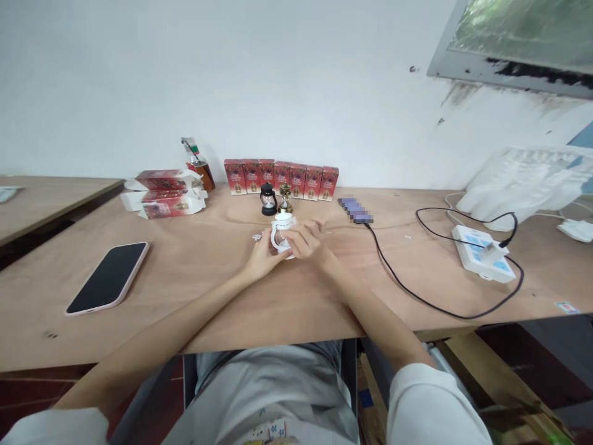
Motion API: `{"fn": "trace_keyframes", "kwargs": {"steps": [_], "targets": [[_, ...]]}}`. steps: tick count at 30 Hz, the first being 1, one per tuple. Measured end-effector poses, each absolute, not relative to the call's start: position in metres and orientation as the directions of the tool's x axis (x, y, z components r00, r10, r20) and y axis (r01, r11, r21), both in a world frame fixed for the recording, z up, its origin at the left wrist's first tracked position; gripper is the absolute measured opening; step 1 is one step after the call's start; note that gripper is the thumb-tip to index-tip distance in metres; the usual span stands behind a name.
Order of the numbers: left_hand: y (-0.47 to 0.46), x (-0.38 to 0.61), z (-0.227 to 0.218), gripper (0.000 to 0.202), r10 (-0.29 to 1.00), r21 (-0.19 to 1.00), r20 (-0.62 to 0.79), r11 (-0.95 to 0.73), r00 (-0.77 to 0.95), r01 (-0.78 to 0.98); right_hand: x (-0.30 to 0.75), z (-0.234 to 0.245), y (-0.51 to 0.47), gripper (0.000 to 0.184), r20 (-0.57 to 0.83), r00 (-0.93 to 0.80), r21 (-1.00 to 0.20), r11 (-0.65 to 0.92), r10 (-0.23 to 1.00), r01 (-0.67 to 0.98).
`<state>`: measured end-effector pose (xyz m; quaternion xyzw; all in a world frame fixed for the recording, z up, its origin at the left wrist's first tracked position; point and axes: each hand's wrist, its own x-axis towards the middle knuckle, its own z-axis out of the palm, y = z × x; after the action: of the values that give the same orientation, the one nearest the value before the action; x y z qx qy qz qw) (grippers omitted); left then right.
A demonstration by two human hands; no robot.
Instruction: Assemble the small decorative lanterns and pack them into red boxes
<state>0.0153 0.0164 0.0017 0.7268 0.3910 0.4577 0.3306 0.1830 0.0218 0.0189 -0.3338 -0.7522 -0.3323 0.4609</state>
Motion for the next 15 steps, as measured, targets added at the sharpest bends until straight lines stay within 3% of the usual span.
{"fn": "trace_keyframes", "kwargs": {"steps": [3,6,9,15], "targets": [[0.029,0.022,-0.002,0.047,0.869,0.853,0.439,-0.483,0.229,0.197,0.188,0.009,0.025,0.024,0.840,-0.468,0.238,0.589,0.274,0.772],[0.044,0.027,0.000,0.048,0.847,0.848,0.471,-0.512,0.248,0.139,0.194,0.002,0.029,0.026,0.798,-0.456,0.138,0.617,0.394,0.775],[0.059,0.030,0.004,0.045,0.832,0.822,0.482,-0.538,0.273,0.189,0.198,-0.002,0.033,0.030,0.768,-0.441,0.087,0.607,0.464,0.790],[0.084,0.028,0.001,0.044,0.827,0.765,0.488,-0.559,0.277,0.320,0.199,-0.006,0.039,0.040,0.715,-0.514,0.207,0.559,0.474,0.803]]}}
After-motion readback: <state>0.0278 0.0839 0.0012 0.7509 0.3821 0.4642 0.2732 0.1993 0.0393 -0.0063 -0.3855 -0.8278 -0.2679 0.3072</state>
